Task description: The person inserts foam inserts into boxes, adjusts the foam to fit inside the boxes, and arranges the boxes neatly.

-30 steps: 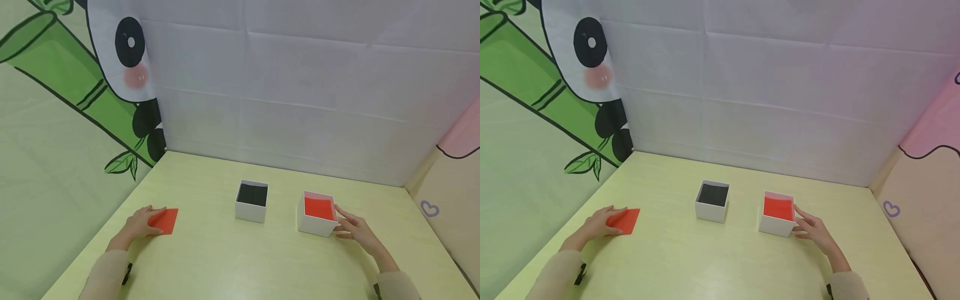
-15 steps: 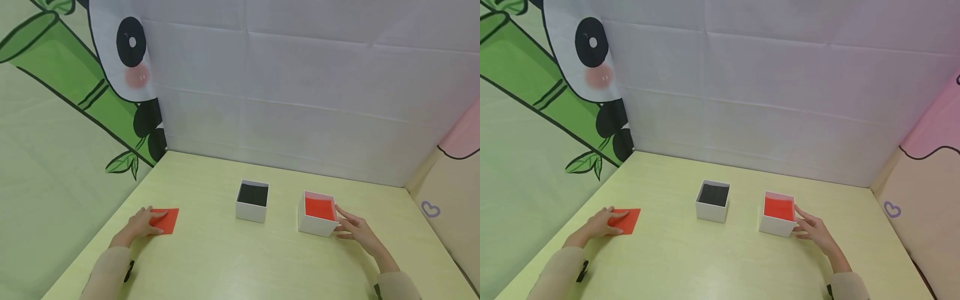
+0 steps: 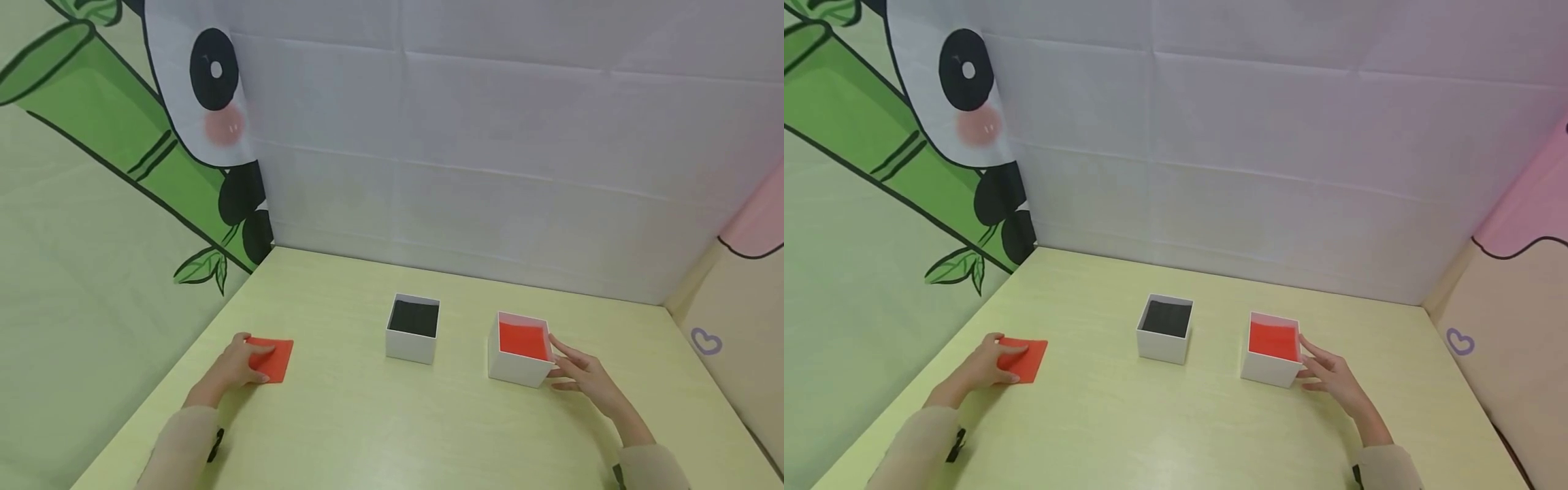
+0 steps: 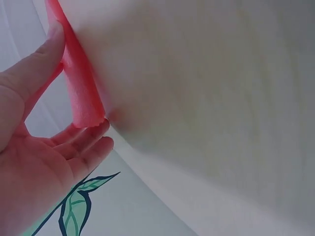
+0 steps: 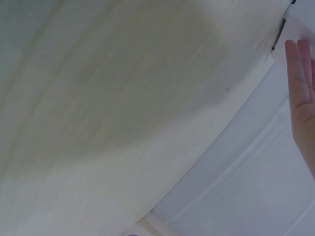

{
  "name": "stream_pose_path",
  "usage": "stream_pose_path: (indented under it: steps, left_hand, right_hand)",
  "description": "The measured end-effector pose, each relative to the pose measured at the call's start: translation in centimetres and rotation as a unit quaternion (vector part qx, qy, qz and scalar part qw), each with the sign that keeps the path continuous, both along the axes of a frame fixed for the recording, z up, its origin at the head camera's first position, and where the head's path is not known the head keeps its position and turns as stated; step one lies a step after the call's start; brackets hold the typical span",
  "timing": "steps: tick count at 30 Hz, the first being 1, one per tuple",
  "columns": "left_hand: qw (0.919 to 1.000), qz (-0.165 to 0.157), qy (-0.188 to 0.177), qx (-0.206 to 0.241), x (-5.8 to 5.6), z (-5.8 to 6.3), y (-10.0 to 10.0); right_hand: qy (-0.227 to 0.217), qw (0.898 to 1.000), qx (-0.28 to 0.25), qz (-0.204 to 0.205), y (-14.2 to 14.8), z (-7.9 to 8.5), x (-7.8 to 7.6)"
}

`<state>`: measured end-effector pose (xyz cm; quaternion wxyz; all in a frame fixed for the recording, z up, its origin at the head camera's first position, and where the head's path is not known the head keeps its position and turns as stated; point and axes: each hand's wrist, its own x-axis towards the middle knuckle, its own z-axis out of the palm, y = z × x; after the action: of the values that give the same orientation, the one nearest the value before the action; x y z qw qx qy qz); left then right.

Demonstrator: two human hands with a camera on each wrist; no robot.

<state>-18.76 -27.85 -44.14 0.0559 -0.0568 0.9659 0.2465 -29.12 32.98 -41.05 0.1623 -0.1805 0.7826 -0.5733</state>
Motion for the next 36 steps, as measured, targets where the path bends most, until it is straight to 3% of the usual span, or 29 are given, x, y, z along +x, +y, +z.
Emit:
stream_pose_path:
  steps: [8, 19, 30, 36]
  left_hand:
    - [0.9986, -0.018, 0.051, -0.001, -0.1, 0.3, 0.7]
    - [0.9978, -0.007, 0.065, 0.014, -0.2, 0.9, 0.8]
    - [0.9919, -0.02, 0.116, 0.046, -0.2, 3.0, 1.2]
    - [0.9906, -0.022, 0.112, 0.074, -0.3, 3.8, 1.7]
  right_hand:
    - [-0.002, 1.0, -0.011, 0.011, 0.1, 0.1, 0.0]
    - [0.005, 1.0, -0.007, 0.012, 0.1, 0.0, -0.1]
    - [0.006, 1.0, -0.006, 0.01, 0.1, -0.1, 0.0]
    - [0.007, 1.0, -0.003, 0.011, 0.1, -0.2, -0.1]
